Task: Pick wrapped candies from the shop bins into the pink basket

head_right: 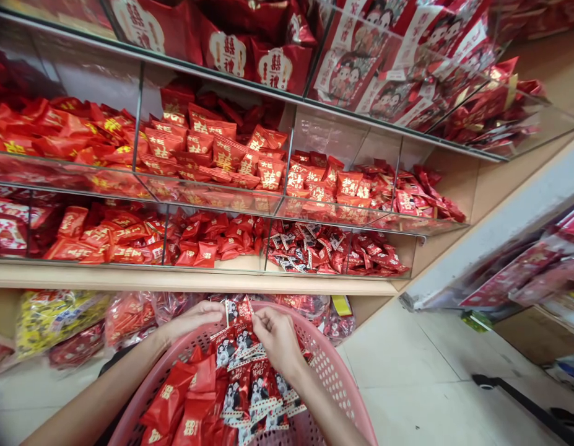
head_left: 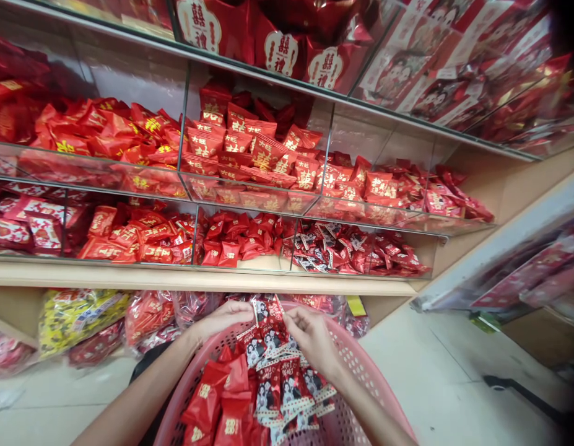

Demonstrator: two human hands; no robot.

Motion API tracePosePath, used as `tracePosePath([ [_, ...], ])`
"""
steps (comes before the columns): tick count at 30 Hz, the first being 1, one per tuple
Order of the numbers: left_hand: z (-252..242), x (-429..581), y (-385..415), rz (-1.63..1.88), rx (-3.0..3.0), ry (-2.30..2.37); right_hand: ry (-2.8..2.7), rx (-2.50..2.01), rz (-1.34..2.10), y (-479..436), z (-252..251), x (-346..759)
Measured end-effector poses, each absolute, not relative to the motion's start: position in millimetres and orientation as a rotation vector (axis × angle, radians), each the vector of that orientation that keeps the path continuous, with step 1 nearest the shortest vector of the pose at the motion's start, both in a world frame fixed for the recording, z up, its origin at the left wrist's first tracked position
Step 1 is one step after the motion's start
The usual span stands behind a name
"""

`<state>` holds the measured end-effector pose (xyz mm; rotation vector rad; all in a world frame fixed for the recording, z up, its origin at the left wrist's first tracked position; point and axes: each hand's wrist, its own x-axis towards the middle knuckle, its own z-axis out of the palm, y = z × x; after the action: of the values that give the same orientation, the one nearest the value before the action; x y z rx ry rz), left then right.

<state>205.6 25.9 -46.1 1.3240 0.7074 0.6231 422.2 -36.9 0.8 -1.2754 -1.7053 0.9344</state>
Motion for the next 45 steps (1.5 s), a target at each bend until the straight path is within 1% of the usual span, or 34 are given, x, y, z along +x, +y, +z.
tracePosePath([
  [12,-54.7,205.7,32.7,0.57,1.459,0.738,-1.604,-1.255,1.048,-31.8,-21.4,427.3],
  [17,-52.2,206.5,32.1,0.588,1.497,0.727,-1.52,-1.325,1.006,-28.2,-17.3,423.9],
  [25,-45.5,203.9,30.2,0.553,1.562,0.719,-1.521,-1.257,0.969,-18.2,-18.8,413.9],
  [34,-40.0,206.6,28.1,0.561,1.52,0.763,-1.493,-1.335,0.83,-26.3,-13.9,410.2],
  [39,-45.1,207.9,28.8,0.599,1.447,0.76,-1.398,-1.279,0.967,-25.4,-14.2,410.9],
  [45,-50.4,207.1,29.6,0.62,1.383,0.757,-1.439,-1.277,1.107,-26.3,-14.2,413.3],
])
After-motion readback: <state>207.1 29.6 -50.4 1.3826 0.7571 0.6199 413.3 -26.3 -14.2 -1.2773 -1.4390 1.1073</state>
